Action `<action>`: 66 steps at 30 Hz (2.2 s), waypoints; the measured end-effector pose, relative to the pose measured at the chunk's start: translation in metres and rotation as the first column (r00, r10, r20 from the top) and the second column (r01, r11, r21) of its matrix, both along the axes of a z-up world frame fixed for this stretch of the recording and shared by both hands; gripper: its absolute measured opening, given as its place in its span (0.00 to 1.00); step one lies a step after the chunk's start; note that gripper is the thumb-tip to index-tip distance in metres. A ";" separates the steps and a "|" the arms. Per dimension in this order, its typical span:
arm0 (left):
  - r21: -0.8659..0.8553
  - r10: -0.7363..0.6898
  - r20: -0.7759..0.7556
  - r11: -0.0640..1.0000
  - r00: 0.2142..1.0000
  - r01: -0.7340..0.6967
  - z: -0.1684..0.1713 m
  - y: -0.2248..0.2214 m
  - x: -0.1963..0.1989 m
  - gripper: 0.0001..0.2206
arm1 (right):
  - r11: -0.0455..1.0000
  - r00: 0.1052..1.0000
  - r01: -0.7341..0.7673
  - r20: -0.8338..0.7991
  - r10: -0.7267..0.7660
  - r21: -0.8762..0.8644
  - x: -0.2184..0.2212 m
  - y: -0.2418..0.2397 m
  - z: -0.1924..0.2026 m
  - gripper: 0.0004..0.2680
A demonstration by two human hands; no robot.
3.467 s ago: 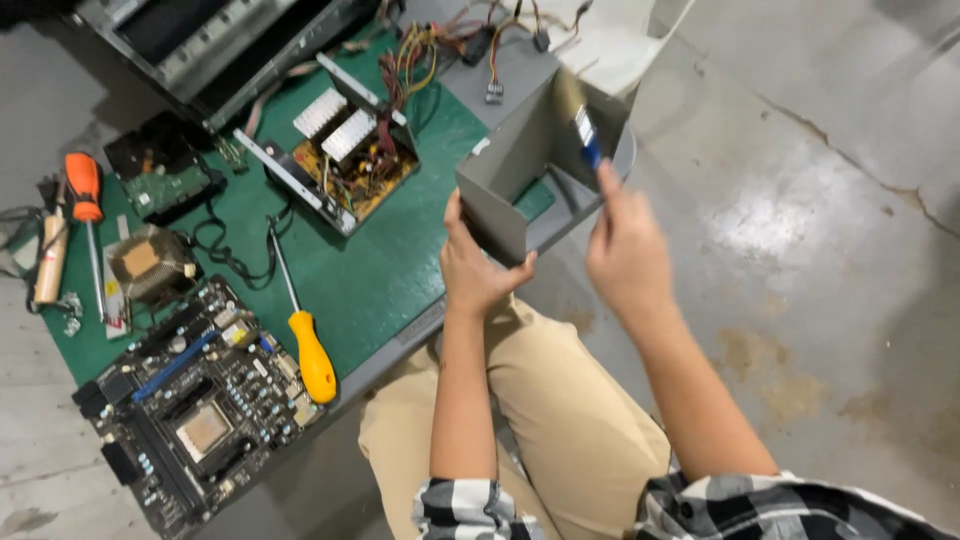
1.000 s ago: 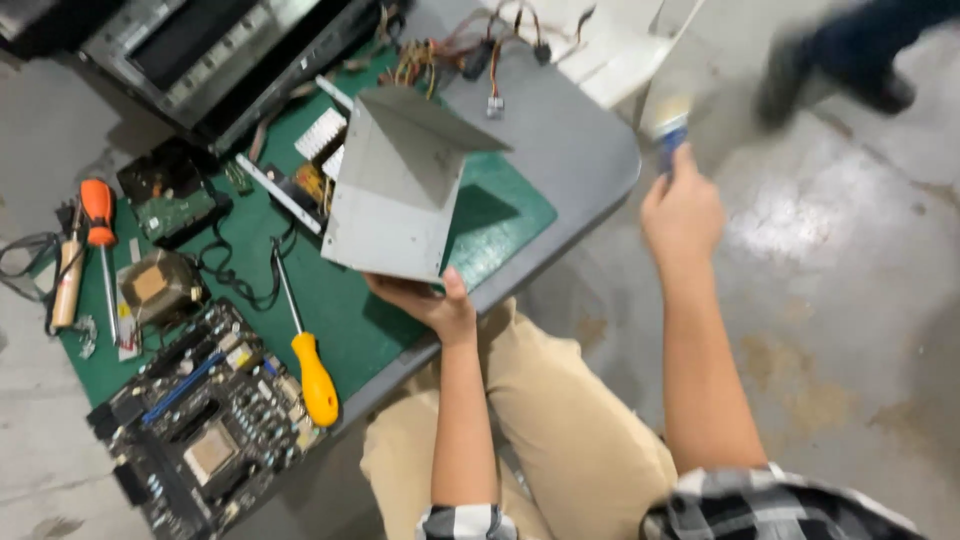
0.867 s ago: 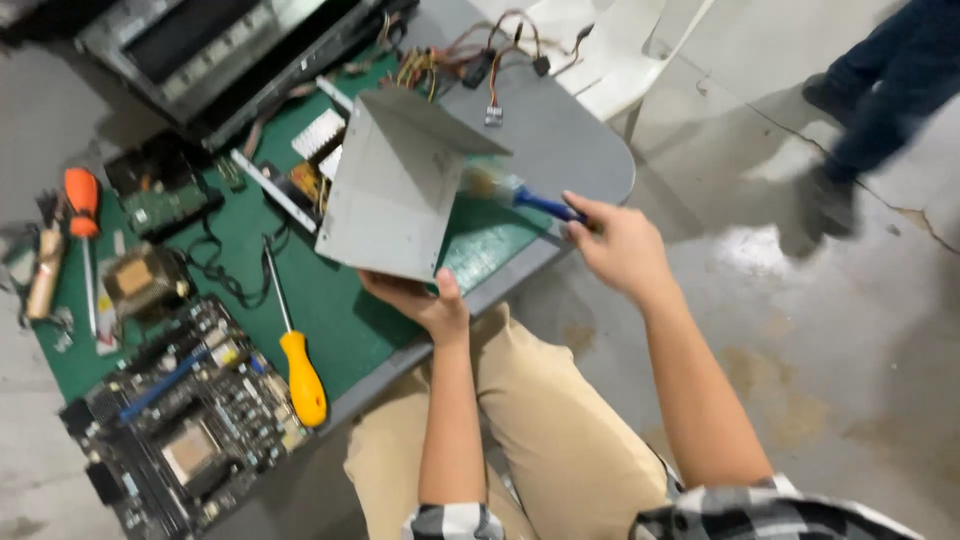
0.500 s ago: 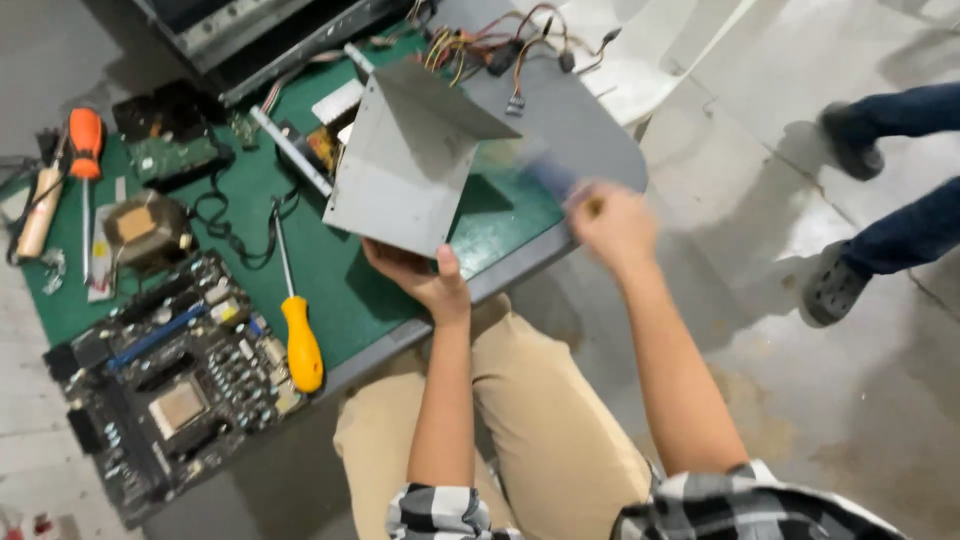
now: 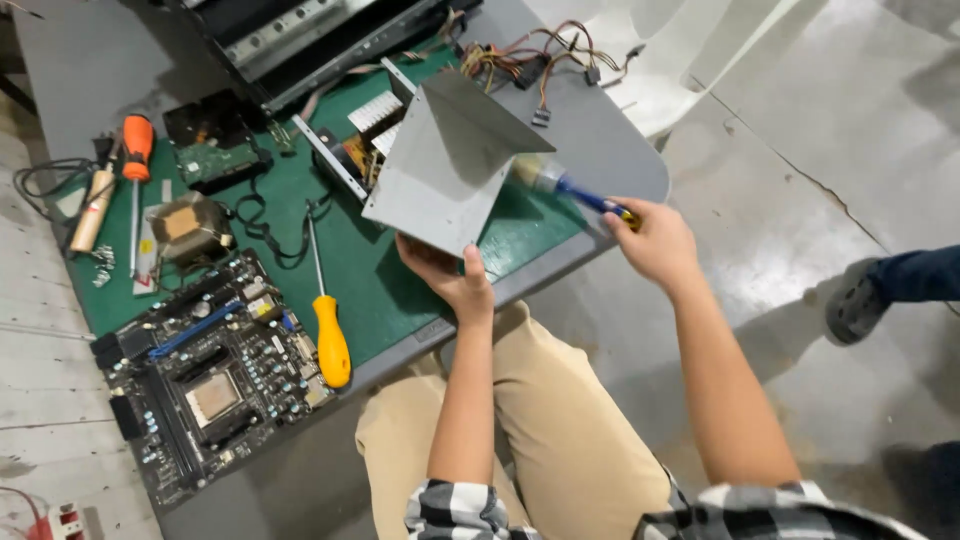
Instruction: The person is using a paintbrush to thoroughly clean dust from a metal computer component on a repair bench.
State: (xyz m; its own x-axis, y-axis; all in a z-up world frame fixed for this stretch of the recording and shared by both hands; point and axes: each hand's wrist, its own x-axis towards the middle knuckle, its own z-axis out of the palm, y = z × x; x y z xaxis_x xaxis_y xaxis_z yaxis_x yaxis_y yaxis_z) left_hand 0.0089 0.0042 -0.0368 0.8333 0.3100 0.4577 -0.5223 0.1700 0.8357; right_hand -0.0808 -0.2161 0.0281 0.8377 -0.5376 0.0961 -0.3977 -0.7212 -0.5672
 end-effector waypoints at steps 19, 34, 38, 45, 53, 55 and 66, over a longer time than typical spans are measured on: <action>0.259 -0.058 -0.167 0.961 0.984 0.100 0.012 -0.002 -0.005 0.49 | 0.739 0.672 -0.026 0.559 -0.486 0.673 -0.049 0.032 -0.047 0.15; 0.042 -0.432 -0.060 0.900 0.900 0.435 0.010 0.014 0.003 0.41 | 0.857 0.703 0.018 0.603 -0.377 0.515 -0.078 0.017 -0.015 0.10; -0.177 -0.631 -0.011 0.764 0.775 0.620 0.019 0.022 0.007 0.40 | 0.953 0.582 0.120 0.758 -0.294 0.278 -0.088 0.054 0.060 0.20; -0.218 -0.690 0.082 0.692 0.719 0.688 0.014 0.021 0.008 0.46 | 0.916 0.831 -0.342 0.522 0.191 0.209 -0.038 0.102 0.073 0.12; -0.285 -0.651 0.098 0.707 0.753 0.648 -0.005 0.022 0.015 0.44 | 0.946 0.931 -0.310 0.230 0.283 0.091 -0.057 0.118 0.082 0.09; -0.283 -0.652 0.100 0.706 0.752 0.650 0.002 0.020 0.014 0.44 | 0.946 0.908 -0.307 0.329 0.258 0.105 -0.052 0.118 0.073 0.09; -0.035 -0.687 0.031 0.725 0.726 0.687 -0.003 0.018 0.017 0.55 | 0.912 0.818 -0.392 0.501 0.284 0.123 -0.035 0.116 0.038 0.11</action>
